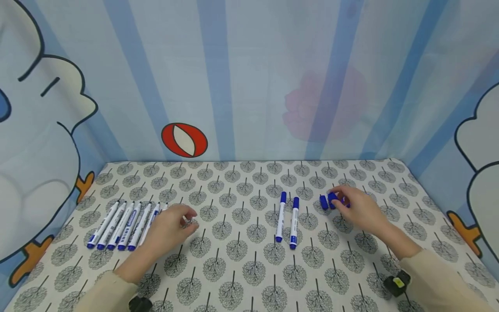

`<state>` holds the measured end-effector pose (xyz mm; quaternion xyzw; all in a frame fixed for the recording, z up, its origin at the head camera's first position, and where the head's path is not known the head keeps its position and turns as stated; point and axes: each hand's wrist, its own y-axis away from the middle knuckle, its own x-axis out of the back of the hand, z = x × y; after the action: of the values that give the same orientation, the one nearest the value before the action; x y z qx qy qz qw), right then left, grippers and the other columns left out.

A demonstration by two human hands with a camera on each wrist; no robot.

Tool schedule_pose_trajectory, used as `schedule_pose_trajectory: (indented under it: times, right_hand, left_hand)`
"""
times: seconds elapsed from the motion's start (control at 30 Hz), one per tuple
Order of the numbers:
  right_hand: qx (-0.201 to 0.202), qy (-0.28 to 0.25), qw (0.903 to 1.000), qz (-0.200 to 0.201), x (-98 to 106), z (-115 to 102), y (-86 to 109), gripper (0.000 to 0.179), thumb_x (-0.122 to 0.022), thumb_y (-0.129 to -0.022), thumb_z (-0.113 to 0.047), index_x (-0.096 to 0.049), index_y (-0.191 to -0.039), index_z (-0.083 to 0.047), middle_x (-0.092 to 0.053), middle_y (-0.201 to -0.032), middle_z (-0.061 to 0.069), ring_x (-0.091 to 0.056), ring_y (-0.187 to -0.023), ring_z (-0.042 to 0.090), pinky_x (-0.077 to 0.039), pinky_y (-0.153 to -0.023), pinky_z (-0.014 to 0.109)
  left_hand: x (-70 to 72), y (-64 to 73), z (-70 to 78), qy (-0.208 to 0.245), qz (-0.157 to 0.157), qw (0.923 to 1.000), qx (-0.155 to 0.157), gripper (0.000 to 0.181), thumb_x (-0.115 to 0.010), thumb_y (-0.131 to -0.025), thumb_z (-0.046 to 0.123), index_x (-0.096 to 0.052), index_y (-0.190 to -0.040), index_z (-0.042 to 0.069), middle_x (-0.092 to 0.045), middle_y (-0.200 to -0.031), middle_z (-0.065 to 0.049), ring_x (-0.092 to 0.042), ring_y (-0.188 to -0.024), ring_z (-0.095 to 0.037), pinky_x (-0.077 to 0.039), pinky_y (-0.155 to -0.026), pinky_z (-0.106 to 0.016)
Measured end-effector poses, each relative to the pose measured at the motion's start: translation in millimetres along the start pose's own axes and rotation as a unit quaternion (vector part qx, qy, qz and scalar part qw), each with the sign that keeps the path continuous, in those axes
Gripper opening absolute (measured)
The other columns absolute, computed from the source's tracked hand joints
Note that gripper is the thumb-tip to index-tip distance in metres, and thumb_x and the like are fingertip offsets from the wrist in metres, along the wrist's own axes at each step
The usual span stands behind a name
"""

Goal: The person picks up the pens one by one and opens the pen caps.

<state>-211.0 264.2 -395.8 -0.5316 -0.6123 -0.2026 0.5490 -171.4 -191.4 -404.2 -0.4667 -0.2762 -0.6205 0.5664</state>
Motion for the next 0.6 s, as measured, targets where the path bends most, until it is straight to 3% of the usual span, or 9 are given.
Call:
schedule_pose_trajectory:
  times: [0.4, 0.6]
  right_hand:
    - [-0.042, 0.013, 0.9990, 0.010, 6.5, 25.8, 1.9, 0.028, -0.059, -0.087, -0.011, -0.058, -0.112, 0.001, -0.062, -0.079, 0.007, -0.052, -0.061, 0.011, -0.038, -0.045, 0.024]
    - [-0.077, 0.015, 0.9968, 0.011, 18.0, 33.3, 3.8, 0.029, -0.054, -0.090, -0.013, -0.053, -0.115, 0.001, -0.063, -0.082, 0.012, -0.055, -0.061, 0.015, -0.041, -0.045, 0.025]
  left_hand:
    - [-9.1, -6.7, 20.5, 0.035, 0.045, 0.9912, -0.120, 0.018, -0.075, -0.074, 0.013, -0.067, -0.089, 0.011, -0.066, -0.085, 0.000, -0.059, -0.070, -0.010, -0.049, -0.060, -0.018]
    - [-15.8, -9.8, 30.6, 0.044, 0.035, 0.9870, -0.151, 0.017, -0.074, -0.074, 0.013, -0.067, -0.090, 0.012, -0.064, -0.085, 0.002, -0.058, -0.071, -0.010, -0.049, -0.061, -0.018]
